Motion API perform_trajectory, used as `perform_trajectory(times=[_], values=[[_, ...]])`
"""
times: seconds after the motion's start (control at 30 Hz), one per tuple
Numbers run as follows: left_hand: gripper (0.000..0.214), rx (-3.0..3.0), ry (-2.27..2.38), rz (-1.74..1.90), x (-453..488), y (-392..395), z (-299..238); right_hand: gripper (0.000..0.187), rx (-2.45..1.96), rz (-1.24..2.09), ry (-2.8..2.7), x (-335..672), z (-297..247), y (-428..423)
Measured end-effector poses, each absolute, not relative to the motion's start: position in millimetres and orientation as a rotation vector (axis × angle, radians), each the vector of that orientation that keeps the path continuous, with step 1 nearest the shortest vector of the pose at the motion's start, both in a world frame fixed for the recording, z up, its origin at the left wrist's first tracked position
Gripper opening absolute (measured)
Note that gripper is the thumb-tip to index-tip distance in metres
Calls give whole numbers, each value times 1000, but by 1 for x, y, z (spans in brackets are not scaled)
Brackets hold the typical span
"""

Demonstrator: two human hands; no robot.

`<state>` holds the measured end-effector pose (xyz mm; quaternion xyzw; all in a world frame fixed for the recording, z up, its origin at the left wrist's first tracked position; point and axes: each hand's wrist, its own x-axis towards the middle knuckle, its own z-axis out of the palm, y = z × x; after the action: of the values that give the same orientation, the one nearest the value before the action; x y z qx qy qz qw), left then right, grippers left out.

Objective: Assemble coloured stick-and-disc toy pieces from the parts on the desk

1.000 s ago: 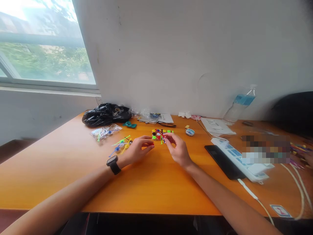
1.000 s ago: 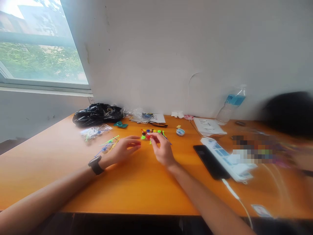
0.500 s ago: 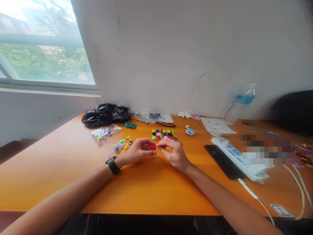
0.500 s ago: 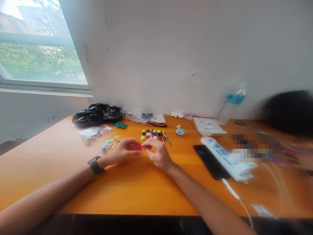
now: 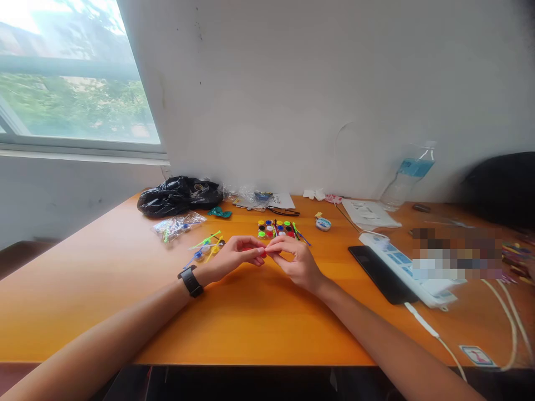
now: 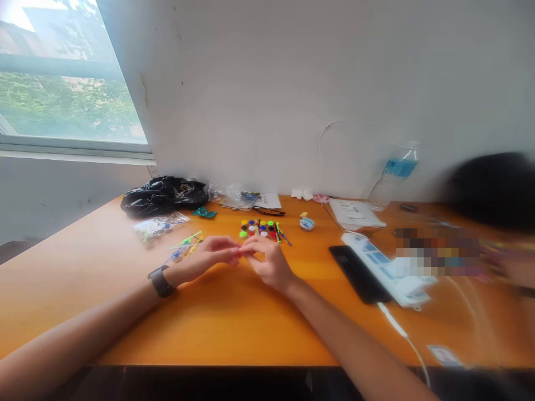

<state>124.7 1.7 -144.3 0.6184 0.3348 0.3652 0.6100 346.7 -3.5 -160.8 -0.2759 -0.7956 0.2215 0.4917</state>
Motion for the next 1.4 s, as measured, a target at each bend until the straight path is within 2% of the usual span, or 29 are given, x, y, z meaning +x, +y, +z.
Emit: perform_trajectory(times=[0.47,0.6,0.73,0.9,1.07,1.23,1.3,1.4], values=[[20,1619,798,1051,122,11,-153,15,-843,684,-1914,346,-162,-4],[25,1635,767,1056,120,10,-147,17,-850,698,-1882,347,-163,-1],[34,1367,607,990,118,13,-145,16,-862,737,-1810,350,-162,5],[32,1341,668,958,118,13,-144,21,-894,774,-1816,351,-161,6],[33,1434,748,1020,120,11,-144,35,-969,824,-1754,353,-161,7],[33,1435,798,1092,119,15,-147,77,-928,1186,-1748,358,-159,9],[33,1443,796,1098,119,15,-146,73,-905,1191,-1693,357,-157,8],[31,1475,794,1067,119,13,-144,53,-927,1139,-1612,354,-153,5]])
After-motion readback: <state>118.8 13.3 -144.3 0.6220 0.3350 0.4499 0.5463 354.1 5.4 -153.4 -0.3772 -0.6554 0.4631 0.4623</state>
